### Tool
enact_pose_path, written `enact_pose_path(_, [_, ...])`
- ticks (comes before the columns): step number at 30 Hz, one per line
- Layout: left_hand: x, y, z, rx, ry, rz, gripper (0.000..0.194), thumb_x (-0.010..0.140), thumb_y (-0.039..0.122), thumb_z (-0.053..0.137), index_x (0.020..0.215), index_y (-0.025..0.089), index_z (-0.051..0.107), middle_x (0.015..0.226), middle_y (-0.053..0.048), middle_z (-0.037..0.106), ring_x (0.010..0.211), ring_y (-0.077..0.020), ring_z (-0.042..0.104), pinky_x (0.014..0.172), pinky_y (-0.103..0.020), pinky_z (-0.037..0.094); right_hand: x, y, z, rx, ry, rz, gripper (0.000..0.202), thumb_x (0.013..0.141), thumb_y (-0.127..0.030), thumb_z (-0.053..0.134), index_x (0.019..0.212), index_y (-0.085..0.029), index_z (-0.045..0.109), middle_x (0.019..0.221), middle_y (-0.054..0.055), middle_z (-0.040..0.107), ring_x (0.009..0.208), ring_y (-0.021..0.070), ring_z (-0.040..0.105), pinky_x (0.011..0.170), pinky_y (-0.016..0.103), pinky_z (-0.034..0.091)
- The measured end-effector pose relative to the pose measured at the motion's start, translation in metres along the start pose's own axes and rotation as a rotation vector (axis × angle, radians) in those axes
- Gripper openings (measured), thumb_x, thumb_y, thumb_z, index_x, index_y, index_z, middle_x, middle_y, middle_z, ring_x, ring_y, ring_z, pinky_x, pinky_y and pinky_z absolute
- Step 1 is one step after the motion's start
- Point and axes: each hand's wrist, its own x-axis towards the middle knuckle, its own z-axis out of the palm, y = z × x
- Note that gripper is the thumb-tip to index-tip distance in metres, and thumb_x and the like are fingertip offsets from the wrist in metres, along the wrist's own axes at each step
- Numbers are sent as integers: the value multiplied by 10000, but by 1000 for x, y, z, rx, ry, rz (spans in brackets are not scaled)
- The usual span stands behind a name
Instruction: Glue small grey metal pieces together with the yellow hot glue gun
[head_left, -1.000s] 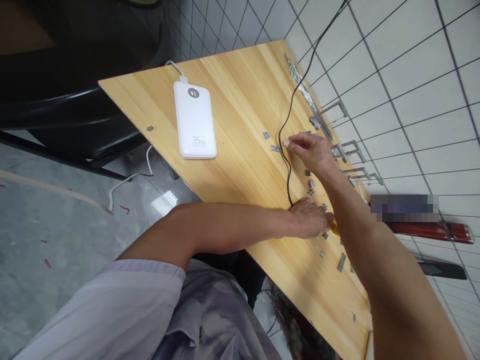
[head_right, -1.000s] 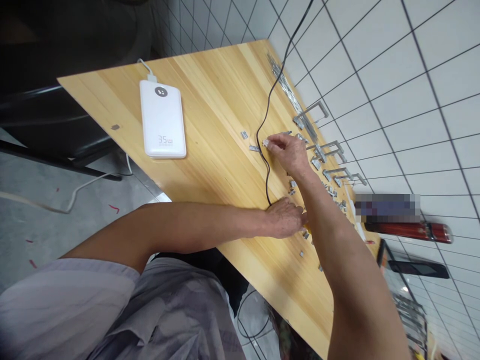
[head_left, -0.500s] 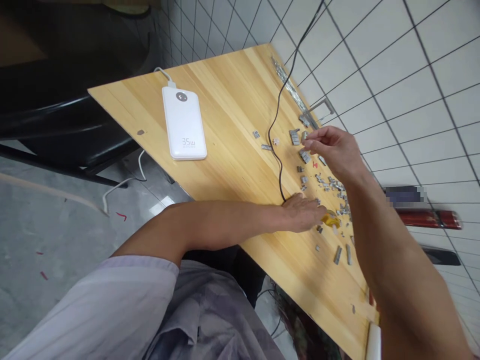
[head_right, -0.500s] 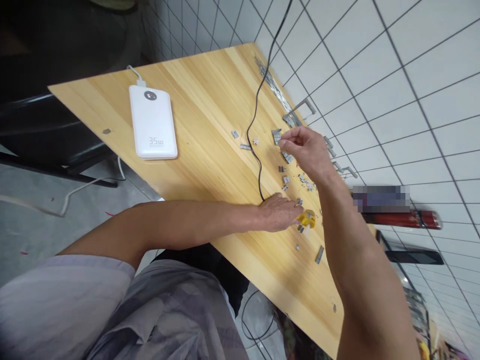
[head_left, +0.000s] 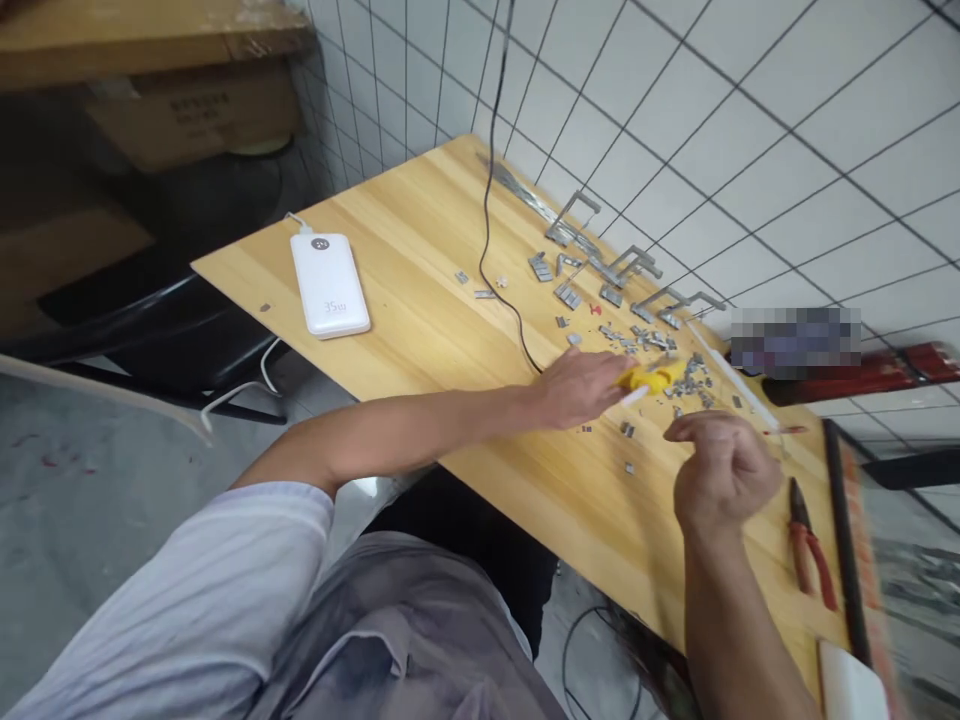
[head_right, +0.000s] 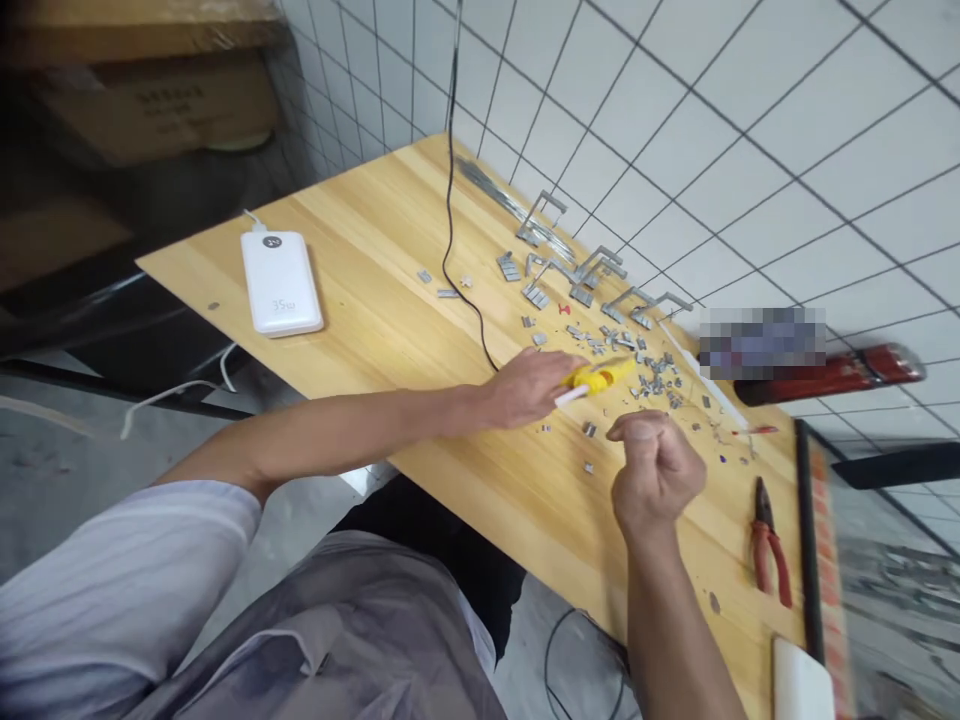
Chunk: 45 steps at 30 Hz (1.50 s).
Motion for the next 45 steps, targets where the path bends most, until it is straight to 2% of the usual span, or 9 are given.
enact_pose_path(4, [5, -2, -33, -169, 274, -26, 412, 1219, 479, 502, 1510, 197, 580, 1321, -88, 814, 1058, -216, 795, 951, -357, 606, -31, 24, 2, -22, -77, -160, 303, 1086, -286, 632, 794, -294, 710, 717, 12, 733, 627, 236, 703, 627, 402, 545])
enact_pose_path(7, [-3, -17, -70, -62, 452, -109, 340, 1213, 510, 484, 1347, 248, 655, 1178, -34, 802, 1055, -240, 780, 953, -395, 626, -45, 35, 7, 18, -153, -295, 262, 1056, -162, 627, 833, -284, 692, 721, 4, 738, 609, 215, 707, 597, 361, 555])
enact_pose_path(11, [-39, -52, -113, 170, 501, -255, 314, 1149, 518, 593, 1228, 232, 696, 1118, -60, 787, 1078, -287, 764, 991, -427, 626, -52, 34, 6, 35, -266, -366, 234, 1031, -98, 648, 873, -269, 672, 747, 19, 765, 639, 207, 742, 590, 328, 571])
enact_pose_path(14, [-69, -74, -126, 313, 433, -379, 347, 1114, 592, 619, 1166, 260, 708, 1036, -59, 767, 979, -297, 762, 924, -428, 631, -51, 30, 3, 56, -241, -346, 227, 1026, -80, 653, 899, -267, 672, 749, 19, 770, 651, 202, 745, 598, 317, 573])
enact_pose_path(19, [-83, -96, -119, 432, 408, -404, 500, 1132, 717, 479, 1162, 268, 699, 1170, -113, 777, 1061, -335, 768, 985, -479, 634, -50, 30, 3, 80, -235, -301, 231, 1036, -85, 656, 915, -282, 670, 766, 19, 782, 653, 209, 747, 592, 333, 558])
enact_pose_path(28, [-88, -114, -104, 518, 454, -502, 548, 1138, 718, 438, 1174, 237, 699, 1083, -131, 788, 1026, -331, 746, 972, -464, 621, -56, 39, 9, 62, -264, -228, 213, 1061, -147, 654, 904, -292, 659, 755, 9, 767, 633, 216, 733, 583, 346, 545])
enact_pose_path(34, [-93, -119, -105, 538, 430, -513, 477, 1136, 640, 458, 1164, 224, 692, 1165, -151, 796, 1115, -342, 751, 1013, -458, 610, -55, 38, 9, 61, -313, -206, 209, 1094, -185, 639, 914, -290, 654, 755, 13, 767, 633, 212, 738, 582, 341, 541])
enact_pose_path(38, [-95, -119, -107, 528, 408, -538, 448, 1133, 627, 474, 1128, 229, 682, 1127, -145, 785, 1057, -346, 757, 992, -484, 619, -55, 38, 10, 60, -319, -178, 221, 1087, -202, 647, 887, -293, 672, 755, 14, 777, 615, 218, 738, 568, 351, 533])
enact_pose_path(45, [-98, -119, -105, 519, 457, -506, 425, 1143, 601, 488, 1119, 236, 704, 1121, -127, 798, 1094, -333, 763, 1004, -463, 627, -56, 39, 10, 53, -338, -190, 200, 1099, -207, 646, 919, -293, 659, 761, 14, 772, 634, 221, 749, 577, 353, 540])
